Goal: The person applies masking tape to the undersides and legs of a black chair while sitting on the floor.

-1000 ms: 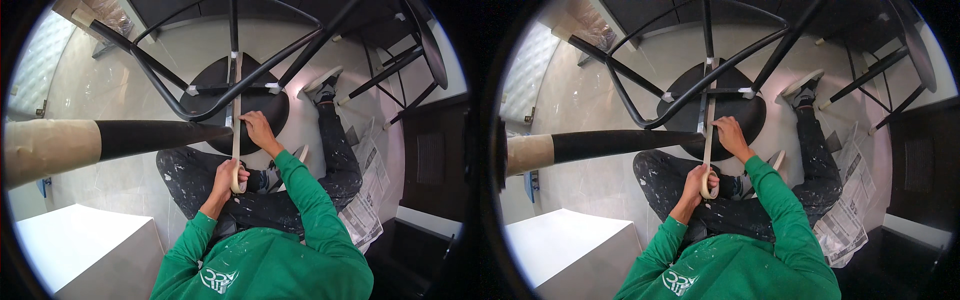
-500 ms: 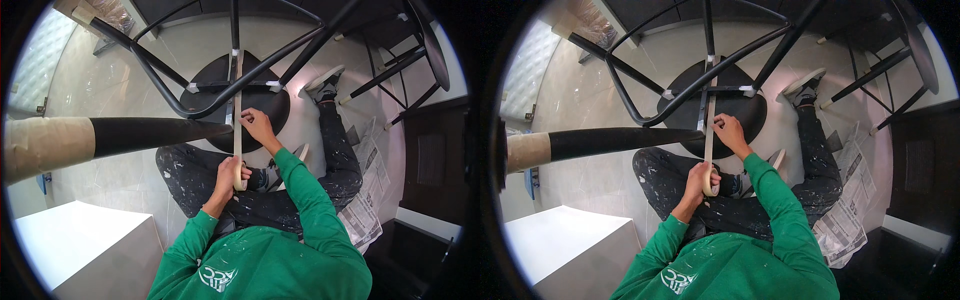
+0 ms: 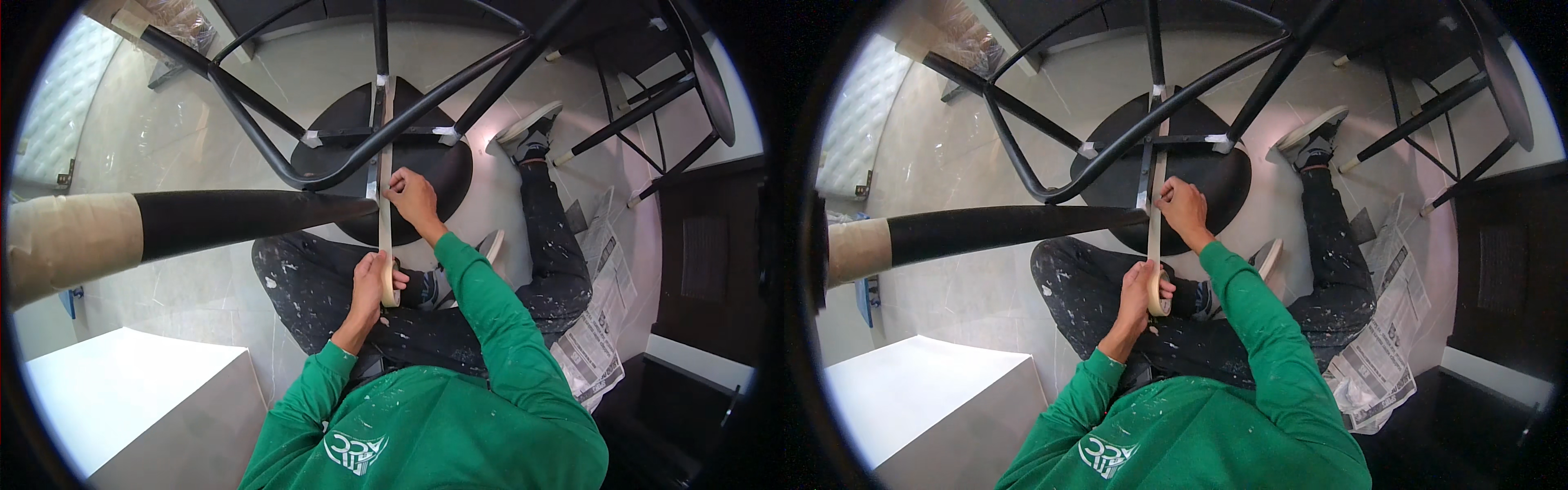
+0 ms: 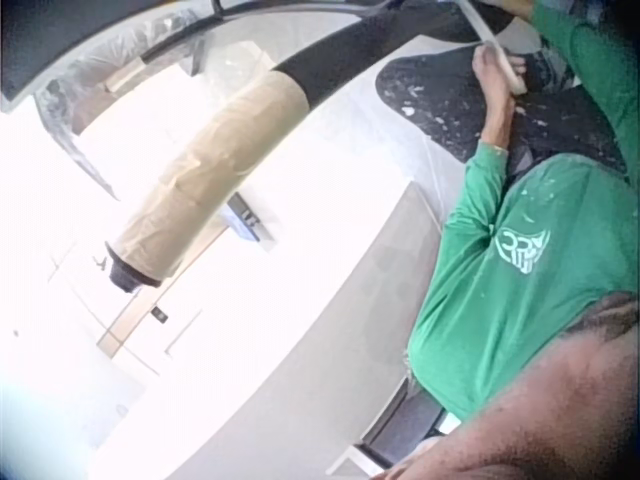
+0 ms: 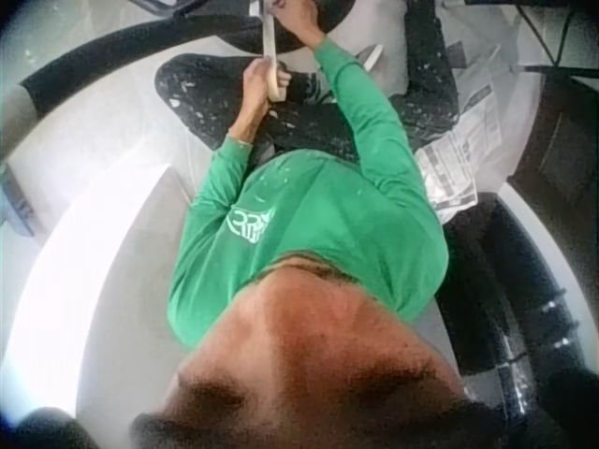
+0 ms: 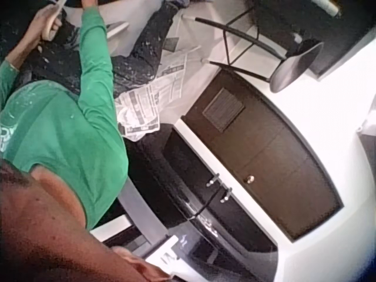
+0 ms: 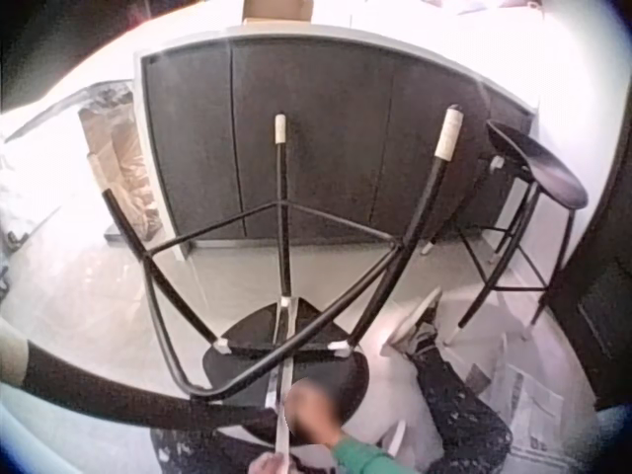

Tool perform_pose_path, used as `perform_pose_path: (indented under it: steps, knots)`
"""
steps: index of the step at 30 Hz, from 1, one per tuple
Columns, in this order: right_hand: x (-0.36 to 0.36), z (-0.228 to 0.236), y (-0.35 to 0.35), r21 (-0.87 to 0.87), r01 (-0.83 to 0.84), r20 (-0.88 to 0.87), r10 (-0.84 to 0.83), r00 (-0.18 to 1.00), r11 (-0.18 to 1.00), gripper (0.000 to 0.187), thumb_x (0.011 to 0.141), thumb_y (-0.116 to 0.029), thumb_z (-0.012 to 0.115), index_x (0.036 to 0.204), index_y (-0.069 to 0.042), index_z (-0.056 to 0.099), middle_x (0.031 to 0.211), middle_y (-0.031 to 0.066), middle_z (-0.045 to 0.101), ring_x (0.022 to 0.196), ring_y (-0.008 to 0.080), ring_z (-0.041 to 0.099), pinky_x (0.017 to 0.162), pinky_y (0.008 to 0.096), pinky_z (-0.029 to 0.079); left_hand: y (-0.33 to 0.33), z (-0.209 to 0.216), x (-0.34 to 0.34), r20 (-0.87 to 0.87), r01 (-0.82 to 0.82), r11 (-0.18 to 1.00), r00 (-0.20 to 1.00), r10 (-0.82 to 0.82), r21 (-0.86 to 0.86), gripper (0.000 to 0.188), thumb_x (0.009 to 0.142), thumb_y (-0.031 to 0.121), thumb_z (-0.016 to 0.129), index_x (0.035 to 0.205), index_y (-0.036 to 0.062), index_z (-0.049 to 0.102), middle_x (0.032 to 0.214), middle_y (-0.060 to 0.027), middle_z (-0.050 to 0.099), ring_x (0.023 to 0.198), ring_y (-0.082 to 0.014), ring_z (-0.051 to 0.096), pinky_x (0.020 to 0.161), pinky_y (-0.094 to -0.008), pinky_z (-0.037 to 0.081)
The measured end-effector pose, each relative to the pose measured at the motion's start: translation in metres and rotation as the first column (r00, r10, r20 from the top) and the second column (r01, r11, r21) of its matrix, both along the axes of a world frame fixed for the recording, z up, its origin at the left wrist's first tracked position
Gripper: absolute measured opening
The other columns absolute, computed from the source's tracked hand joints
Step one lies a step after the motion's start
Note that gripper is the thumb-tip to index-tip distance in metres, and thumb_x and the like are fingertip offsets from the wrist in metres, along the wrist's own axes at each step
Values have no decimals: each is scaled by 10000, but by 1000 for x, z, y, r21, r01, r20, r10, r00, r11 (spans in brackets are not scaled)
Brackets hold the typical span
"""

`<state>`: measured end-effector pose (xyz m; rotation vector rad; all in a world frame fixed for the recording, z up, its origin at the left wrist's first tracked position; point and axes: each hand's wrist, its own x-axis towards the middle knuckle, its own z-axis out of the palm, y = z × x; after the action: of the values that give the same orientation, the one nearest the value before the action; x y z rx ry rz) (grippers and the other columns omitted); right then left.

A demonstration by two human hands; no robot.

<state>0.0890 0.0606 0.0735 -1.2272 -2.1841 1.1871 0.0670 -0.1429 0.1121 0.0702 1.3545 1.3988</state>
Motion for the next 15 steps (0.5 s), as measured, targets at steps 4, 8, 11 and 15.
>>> perform_pose_path:
  steps: [4, 8, 11, 15]
  knots:
    - [-1, -3, -2, 61, -4, 35, 1, 999, 998, 183, 765, -172, 808, 855, -123, 657, 778, 20, 720, 875, 291, 653, 770, 461, 456, 1, -1, 0, -5, 4, 1000, 1000, -4, -3, 345, 1104, 323, 434, 1017, 19, 571, 744, -156, 704, 581, -178, 663, 570, -278, 524]
    - [-3, -2, -6, 117, -16, 55, 10, 998, 993, 173, 783, -182, 797, 861, -130, 651, 780, 9, 715, 878, 288, 632, 778, 454, 436, 0, -2, -1, 8, 2, 1000, 1000, -2, -11, 333, 1103, 309, 435, 1019, 18, 571, 743, -155, 705, 578, -181, 660, 577, -279, 525]
    - [-2, 0, -8, 146, -25, 60, 17, 998, 989, 177, 780, -179, 795, 866, -132, 649, 781, 8, 716, 872, 288, 631, 768, 455, 429, 0, -3, -1, 17, -1, 1000, 1000, 1, -16, 325, 1102, 300, 436, 1018, 17, 572, 746, -159, 705, 579, -184, 658, 585, -283, 527]
    - [-2, 0, -11, 225, -34, 51, 23, 998, 974, 170, 770, -155, 792, 855, -132, 646, 764, 9, 699, 870, 285, 631, 758, 448, 421, -1, -5, -2, 20, 5, 1000, 1000, -4, -21, 321, 1102, 293, 436, 1017, 15, 570, 754, -164, 705, 587, -188, 658, 596, -290, 532]
